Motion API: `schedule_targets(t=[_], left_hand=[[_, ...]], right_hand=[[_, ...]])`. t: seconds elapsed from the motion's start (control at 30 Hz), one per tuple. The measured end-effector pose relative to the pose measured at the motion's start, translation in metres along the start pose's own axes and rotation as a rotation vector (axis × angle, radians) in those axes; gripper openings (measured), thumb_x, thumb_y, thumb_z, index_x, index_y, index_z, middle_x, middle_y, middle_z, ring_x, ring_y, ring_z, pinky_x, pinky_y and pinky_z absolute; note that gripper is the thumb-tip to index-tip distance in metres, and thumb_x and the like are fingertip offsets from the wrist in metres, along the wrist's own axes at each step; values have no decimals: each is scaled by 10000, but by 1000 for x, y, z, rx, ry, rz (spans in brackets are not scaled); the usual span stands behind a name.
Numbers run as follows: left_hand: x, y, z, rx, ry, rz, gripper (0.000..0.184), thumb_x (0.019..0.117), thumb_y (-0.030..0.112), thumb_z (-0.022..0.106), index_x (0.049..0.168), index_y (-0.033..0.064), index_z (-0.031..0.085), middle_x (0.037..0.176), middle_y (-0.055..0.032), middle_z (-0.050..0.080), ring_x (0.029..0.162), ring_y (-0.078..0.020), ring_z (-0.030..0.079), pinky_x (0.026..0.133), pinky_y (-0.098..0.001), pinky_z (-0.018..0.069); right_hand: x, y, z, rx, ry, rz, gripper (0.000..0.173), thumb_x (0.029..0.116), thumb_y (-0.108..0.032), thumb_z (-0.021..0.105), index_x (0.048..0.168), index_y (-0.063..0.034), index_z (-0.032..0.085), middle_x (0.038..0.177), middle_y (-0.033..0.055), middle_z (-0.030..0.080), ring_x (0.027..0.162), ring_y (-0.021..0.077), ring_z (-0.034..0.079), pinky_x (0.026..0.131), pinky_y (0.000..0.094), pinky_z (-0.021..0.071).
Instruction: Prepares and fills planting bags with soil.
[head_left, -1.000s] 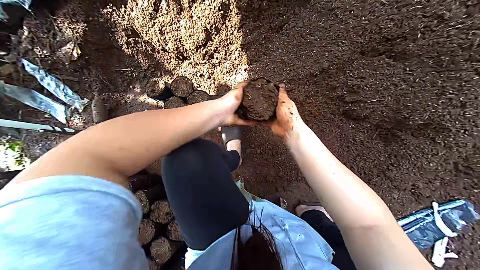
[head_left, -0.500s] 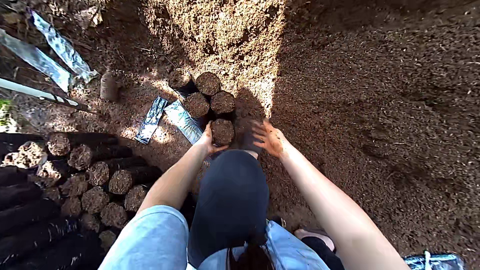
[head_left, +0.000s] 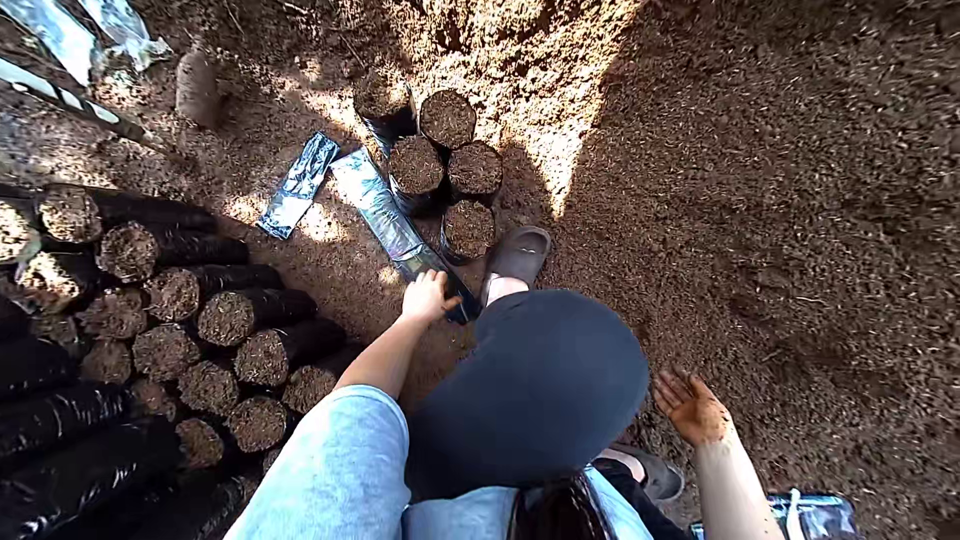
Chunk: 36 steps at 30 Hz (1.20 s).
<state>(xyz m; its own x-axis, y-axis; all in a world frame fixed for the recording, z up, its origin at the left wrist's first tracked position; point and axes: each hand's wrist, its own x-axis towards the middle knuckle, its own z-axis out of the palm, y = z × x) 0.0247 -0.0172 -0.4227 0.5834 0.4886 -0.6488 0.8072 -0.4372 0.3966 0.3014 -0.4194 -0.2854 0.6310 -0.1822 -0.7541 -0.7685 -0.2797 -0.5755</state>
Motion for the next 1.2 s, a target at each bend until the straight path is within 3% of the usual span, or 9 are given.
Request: schedule_targets(t=[0.1,0.23,0.37,0.6,0.7,0.8,1.03,1.13,1.2], left_hand=[[-2,7,34,94,-184,13,731,895,447,776,1482,121,489,1514,-229,460,1428,-444,416,1064,-644,435],[-7,-16,45,-108,-57,-30,333,1065,248,557,1366,122,627,1405,-197,583,1356,-412,521,1075,-598,467],[-19,-39,27,-344,98,-103,305,1075,205,537,1304,41,653,1334,-227,630,1317,-404,558,1114,-582,434],[-29,25,13,-108,-99,-107,681,962,541,662,1432,64,537,1500,-237,486,1414,-421,458,1091,-611,444],[-14,47,39,95,-173,-77,750,968,415,694,1556,69,384,1595,-262,351,1477,-473,341,1067,-657,432],[-3,36,52,151,-132,-29,483,1026,153,569,1497,98,475,1552,-237,432,1418,-484,429,1000,-674,482],[-24,-13,22,-204,94,-233,373,1041,256,559,1363,67,560,1282,-224,662,1200,-412,649,975,-632,519],[-41,3,19,-128,30,-111,460,1000,242,637,1411,54,554,1478,-204,536,1358,-393,539,1064,-593,485],[-39,15,43,-49,-24,-26,752,948,318,717,1581,88,382,1690,-177,259,1555,-373,269,1217,-567,317]], right_hand=[[-5,16,-3,-64,-30,22,433,1124,-350,338,1445,-88,466,1302,108,628,1048,183,672,860,334,550],[-12,22,-4,-82,-43,30,405,1118,-335,373,1425,-90,470,1263,94,648,1005,170,683,821,330,561],[-13,20,-5,-75,-58,9,407,1118,-337,371,1419,-85,481,1256,98,650,1003,178,689,814,329,568],[-15,13,17,-55,-138,-53,395,1124,-324,365,1408,-82,497,1211,94,672,970,182,702,804,335,579],[-22,17,18,-108,-187,-60,401,1124,-321,363,1411,-77,501,1212,100,665,960,188,697,796,339,574],[-28,18,4,-109,-180,-70,394,1121,-318,377,1402,-73,507,1180,99,678,955,192,708,798,347,589],[-27,37,-37,39,-39,-31,413,1124,-329,353,1422,-82,496,1278,109,666,1055,200,692,877,355,563],[-23,48,-46,92,-4,-4,380,1115,-330,386,1376,-90,524,1230,89,676,1010,185,701,846,342,575],[-22,53,-43,87,-15,13,379,1113,-329,394,1377,-89,522,1229,88,669,1003,180,697,842,335,573]])
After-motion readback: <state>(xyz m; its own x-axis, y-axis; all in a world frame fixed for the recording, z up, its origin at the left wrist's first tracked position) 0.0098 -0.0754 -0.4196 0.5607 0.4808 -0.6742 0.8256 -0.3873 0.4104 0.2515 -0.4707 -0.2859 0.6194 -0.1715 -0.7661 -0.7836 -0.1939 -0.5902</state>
